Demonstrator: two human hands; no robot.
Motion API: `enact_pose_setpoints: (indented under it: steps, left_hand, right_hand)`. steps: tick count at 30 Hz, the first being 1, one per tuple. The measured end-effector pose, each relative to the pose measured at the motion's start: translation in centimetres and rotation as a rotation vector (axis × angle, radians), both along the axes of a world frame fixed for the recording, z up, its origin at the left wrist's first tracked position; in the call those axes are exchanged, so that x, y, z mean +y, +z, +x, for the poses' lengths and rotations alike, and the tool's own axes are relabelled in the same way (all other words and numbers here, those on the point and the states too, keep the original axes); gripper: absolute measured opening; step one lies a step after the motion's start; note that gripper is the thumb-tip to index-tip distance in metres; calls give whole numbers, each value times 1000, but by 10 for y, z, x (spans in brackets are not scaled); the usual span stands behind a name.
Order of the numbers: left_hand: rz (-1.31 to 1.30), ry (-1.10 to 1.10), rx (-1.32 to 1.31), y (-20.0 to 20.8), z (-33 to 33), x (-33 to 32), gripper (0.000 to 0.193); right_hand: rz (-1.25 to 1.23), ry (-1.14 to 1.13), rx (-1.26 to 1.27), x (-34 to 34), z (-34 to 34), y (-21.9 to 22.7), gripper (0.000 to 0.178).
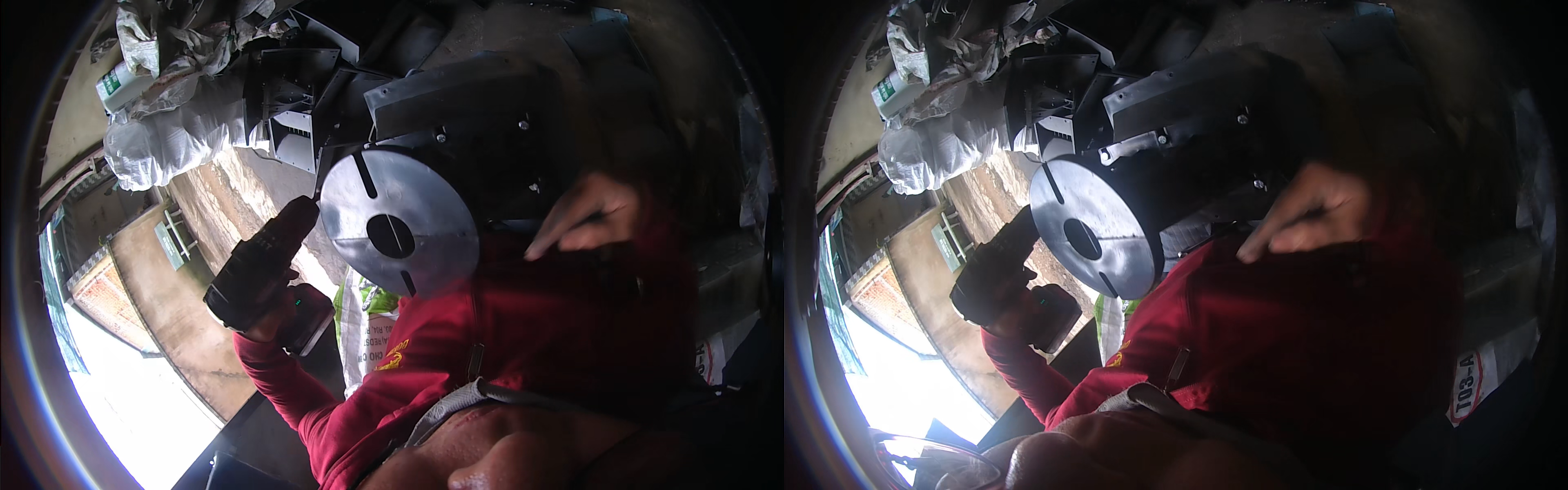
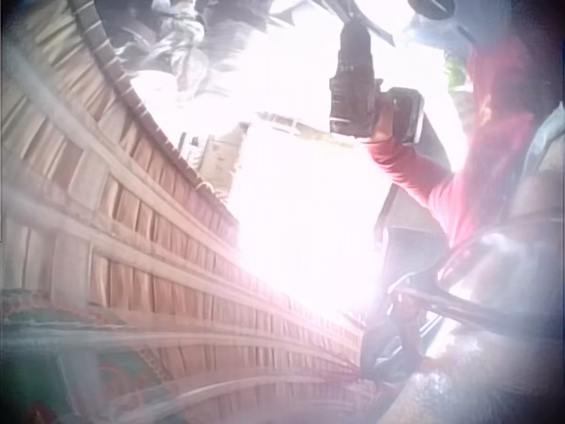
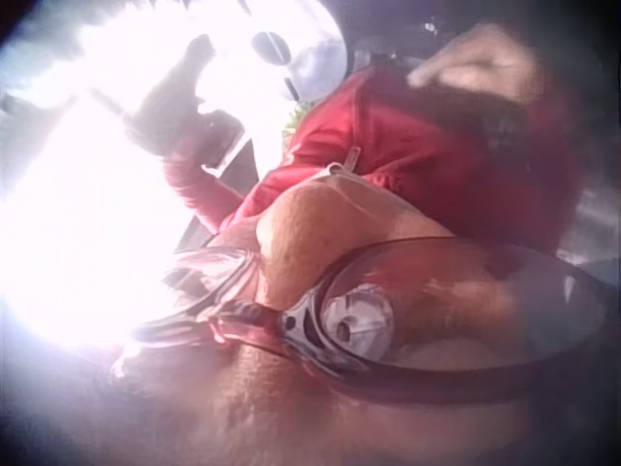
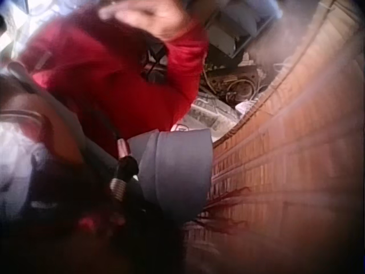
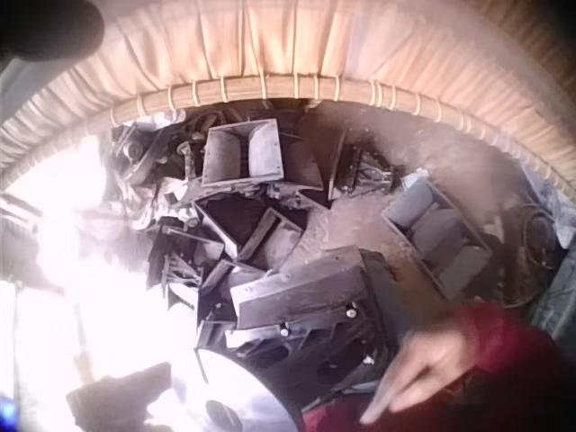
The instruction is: The person uses a wrench to tighten bolts on a metal casing, then picks up a screwdriver to secure additional fasteners. They handle small screws and a black plastic cover, aligning and fastening it to the assembly.
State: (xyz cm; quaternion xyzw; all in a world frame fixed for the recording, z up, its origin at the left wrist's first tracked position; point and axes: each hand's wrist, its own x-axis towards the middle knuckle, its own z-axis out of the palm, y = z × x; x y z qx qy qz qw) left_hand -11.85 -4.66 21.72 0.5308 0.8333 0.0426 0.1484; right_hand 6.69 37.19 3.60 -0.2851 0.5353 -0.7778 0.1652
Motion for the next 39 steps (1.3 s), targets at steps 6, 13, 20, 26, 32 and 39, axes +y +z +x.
enact_pose_setpoints:
  steps: [6, 13, 20, 26, 32, 39]
  left_hand:
    - [-55, 46, 195, 11, -12, 48, 37]
    - [-146, 162, 185, 10, -11, 83, 41]
    - [-192, 164, 139, 9, -16, 96, 46]
    - [-212, 147, 119, 12, -20, 106, 50]
    - [-234, 130, 110, 13, -23, 115, 53]
    - [-251, 111, 82, 11, -28, 122, 58]
  right_hand:
    - [167, -251, -5, -4, -149, -33, 49]
    - [485, 109, 47, -73, -230, -42, 44]
    - [340, 139, 47, -79, -237, -66, 45]
    - [364, 156, -16, -74, -232, -58, 46]
    - [366, 153, -91, -79, -232, -63, 46]
    - [424, 190, -74, -72, -226, -43, 45]
